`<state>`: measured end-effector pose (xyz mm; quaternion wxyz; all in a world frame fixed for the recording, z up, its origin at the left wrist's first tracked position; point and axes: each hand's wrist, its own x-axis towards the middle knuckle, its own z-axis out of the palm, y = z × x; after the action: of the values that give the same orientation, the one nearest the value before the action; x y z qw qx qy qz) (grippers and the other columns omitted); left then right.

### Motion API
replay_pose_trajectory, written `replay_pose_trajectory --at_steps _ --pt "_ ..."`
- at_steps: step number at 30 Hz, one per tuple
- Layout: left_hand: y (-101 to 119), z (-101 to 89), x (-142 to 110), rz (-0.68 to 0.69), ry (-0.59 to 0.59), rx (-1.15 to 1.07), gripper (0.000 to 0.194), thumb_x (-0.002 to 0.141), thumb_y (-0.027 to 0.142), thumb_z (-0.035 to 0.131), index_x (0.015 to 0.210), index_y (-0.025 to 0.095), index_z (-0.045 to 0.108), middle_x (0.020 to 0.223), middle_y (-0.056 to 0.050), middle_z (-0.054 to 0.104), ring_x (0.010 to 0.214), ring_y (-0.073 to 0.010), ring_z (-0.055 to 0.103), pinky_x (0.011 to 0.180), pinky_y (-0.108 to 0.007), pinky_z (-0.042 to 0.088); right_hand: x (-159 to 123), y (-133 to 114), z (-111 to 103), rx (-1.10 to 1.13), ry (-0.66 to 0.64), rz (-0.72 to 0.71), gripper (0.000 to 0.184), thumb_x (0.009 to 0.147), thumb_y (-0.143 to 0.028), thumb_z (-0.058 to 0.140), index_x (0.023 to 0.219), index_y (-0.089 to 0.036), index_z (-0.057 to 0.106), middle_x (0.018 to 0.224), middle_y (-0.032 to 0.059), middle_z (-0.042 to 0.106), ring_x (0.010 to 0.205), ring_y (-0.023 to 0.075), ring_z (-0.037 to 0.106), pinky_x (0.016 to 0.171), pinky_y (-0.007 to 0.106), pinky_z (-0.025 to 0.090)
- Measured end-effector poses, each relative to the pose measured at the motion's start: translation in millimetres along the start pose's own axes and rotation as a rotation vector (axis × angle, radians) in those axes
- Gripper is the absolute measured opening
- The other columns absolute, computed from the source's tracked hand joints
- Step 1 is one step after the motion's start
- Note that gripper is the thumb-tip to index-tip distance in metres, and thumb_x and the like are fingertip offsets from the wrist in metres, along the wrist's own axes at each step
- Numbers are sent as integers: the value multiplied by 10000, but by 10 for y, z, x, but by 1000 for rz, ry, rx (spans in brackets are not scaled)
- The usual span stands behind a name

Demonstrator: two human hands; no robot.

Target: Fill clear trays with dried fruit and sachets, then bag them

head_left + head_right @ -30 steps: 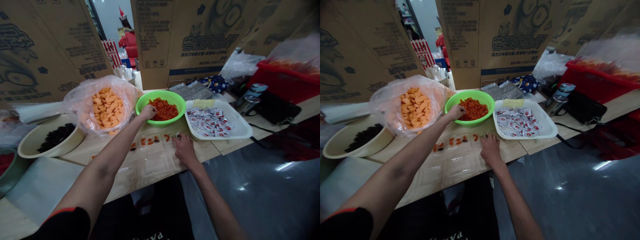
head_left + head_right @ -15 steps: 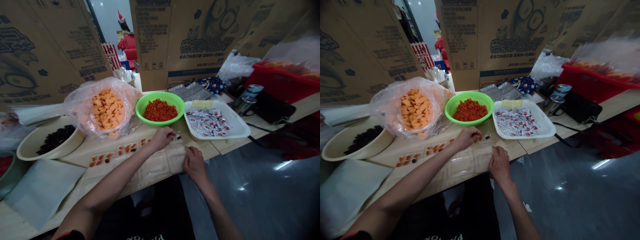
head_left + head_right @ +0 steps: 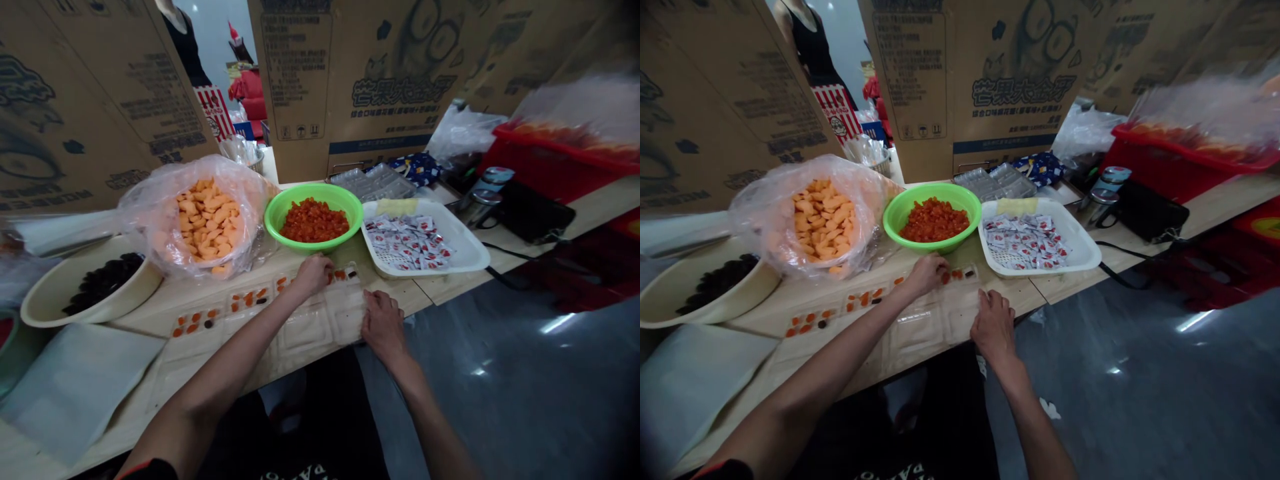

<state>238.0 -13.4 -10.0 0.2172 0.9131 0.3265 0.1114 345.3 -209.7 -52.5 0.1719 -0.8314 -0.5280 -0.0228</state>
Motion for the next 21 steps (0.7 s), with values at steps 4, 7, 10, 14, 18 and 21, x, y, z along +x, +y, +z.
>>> replay_pose_trajectory --at_steps 4,7,10,14,18,21 --pt "-78 -67 -18 67 -90 59 223 795 71 604 846 170 798 906 -61 700 844 -175 650 831 -255 509 212 -135 -77 43 -9 -62 473 832 -62 495 1285 -102 621 1301 178 571 1163 304 506 965 423 431" --pt "-65 -42 -31 58 -83 120 214 846 111 571 853 130 785 929 -101 683 863 -195 652 843 -285 520 412 -254 -62 104 -78 -123 507 827 -14 452 1306 -92 598 1253 168 586 1130 255 531 963 357 436" --pt "-40 6 -57 38 -66 165 209 877 150 561 881 109 766 973 -131 671 880 -211 655 847 -309 532 517 -336 -16 62 -144 -103 441 832 -25 455 1224 -113 637 1182 161 579 1047 251 554 894 353 450" --pt "-33 60 -78 16 -38 191 231 917 158 525 931 84 743 1031 -173 667 920 -236 659 875 -341 532 518 -371 37 64 -147 -92 380 831 -42 469 1140 -154 660 1143 143 548 1008 242 555 846 341 447" --pt "-48 18 -99 -5 -30 178 262 949 140 475 909 99 731 980 -161 688 894 -225 665 845 -326 531 510 -382 73 136 -106 -52 427 806 -18 462 1181 -134 631 1118 141 537 955 226 549 830 326 453" --pt "-44 -65 -146 -12 -29 160 270 942 113 460 974 114 727 955 -131 704 890 -213 671 824 -305 527 516 -396 103 141 -99 -63 359 812 -19 458 1086 -132 662 1079 139 536 916 221 544 835 326 458"
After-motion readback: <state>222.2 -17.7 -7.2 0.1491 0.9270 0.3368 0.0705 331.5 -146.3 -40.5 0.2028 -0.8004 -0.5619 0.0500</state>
